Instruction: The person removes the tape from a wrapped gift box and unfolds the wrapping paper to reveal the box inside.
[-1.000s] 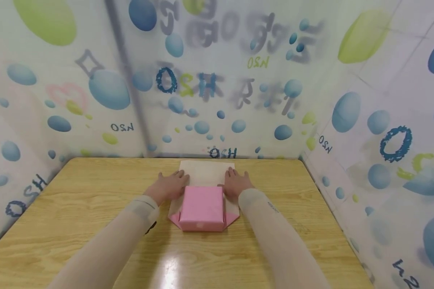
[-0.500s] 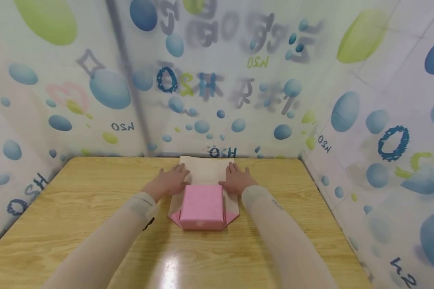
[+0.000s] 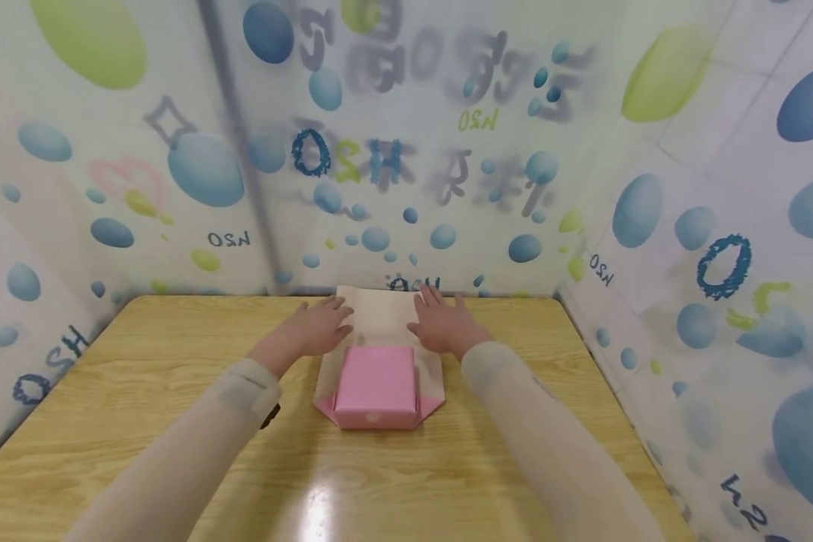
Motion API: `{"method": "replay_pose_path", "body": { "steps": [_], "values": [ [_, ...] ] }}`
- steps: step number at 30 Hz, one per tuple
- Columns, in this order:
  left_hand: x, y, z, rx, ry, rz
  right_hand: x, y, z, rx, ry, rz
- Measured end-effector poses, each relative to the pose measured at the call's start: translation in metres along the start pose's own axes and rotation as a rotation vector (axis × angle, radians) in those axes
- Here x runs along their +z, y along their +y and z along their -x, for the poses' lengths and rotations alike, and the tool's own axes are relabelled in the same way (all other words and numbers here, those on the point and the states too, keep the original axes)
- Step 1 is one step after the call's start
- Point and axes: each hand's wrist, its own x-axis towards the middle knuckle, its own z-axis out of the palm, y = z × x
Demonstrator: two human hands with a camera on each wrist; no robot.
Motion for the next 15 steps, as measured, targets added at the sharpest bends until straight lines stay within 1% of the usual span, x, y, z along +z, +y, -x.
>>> {"method": "replay_pose_path", "body": {
  "steps": [3, 6, 8, 10, 12, 15],
  "values": [
    [-0.006, 0.005, 0.007, -0.016, -0.014, 0.045, -0.004, -0.005, 0.010, -0.002, -0.010, -0.073],
    [-0.007, 0.010, 0.016, -0.046, -0.024, 0.136, -0.004, -0.011, 0.023, 0.015, -0.046, -0.212],
    [-0.005, 0.013, 0.022, -0.071, -0.023, 0.215, -0.002, -0.015, 0.032, 0.026, -0.077, -0.323],
    [-0.002, 0.017, 0.029, -0.110, -0.017, 0.294, 0.002, -0.019, 0.041, 0.029, -0.089, -0.434],
    [0.001, 0.021, 0.036, -0.143, -0.006, 0.361, 0.008, -0.023, 0.048, 0.035, -0.087, -0.528],
    [0.007, 0.027, 0.048, -0.176, 0.006, 0.443, 0.016, -0.029, 0.058, 0.057, -0.070, -0.631]
  ]
}}
